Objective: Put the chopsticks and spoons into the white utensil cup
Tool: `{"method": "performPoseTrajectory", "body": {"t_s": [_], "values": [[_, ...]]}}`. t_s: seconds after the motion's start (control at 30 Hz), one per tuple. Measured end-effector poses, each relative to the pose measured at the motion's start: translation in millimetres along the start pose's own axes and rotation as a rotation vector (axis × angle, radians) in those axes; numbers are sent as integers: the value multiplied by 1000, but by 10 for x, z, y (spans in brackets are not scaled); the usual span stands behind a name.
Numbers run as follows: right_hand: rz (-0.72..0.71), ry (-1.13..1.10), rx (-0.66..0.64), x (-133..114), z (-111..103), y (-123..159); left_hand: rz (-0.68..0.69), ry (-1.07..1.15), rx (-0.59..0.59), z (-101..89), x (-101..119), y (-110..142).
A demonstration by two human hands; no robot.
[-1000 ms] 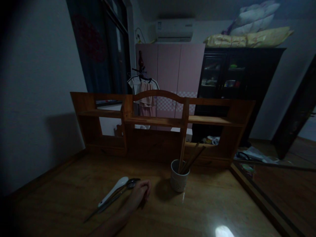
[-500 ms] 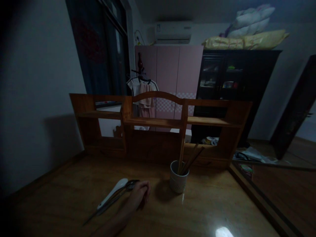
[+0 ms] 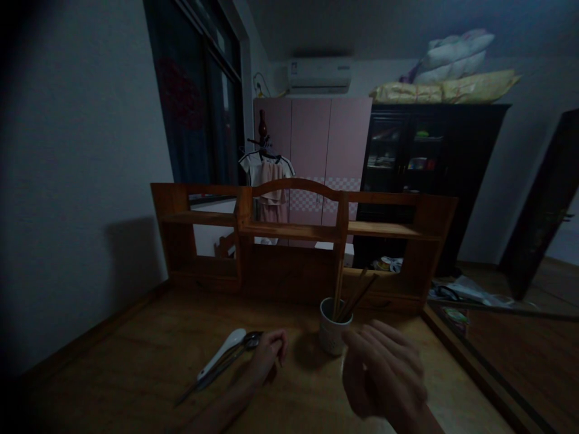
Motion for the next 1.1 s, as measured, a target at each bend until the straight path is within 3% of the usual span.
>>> {"method": "performPoseTrajectory", "body": {"t_s": [0.07,0.17,0.27,0.37,0.5,0.63,0.77,0.9,1.1], "values": [[-14,-16,-111,167,381,320,34,-6,10,8,7,3],[78,-38,-298,357,902,916,58,-1,21,22,59,9],[295,6,-416,440,1153,1346,78,19,56,-29,194,3],[472,-90,-487,454,1190,1467,129,-30,119,-231,387,-32],[615,-256,-539,504,1149,1387,138,-253,184,-733,505,-131],[662,-313,-549,528,1115,1334,55,-460,165,-1279,347,-185],[650,-285,-576,463,1120,1343,-29,-571,176,-1666,120,-62],[641,-274,-630,387,1147,1351,-156,-641,113,-1840,-77,98],[626,-272,-666,370,1137,1317,-228,-710,45,-1863,-262,134]]}}
Point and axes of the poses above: each hand's wrist, its own y-axis away from the middle knuckle, its own z-axis out of the palm, x = y × z, the point moved 4 cm from there along -y, towards the middle knuckle, and after that the axes turned 3 degrees about -y, right-handed, at the moved point
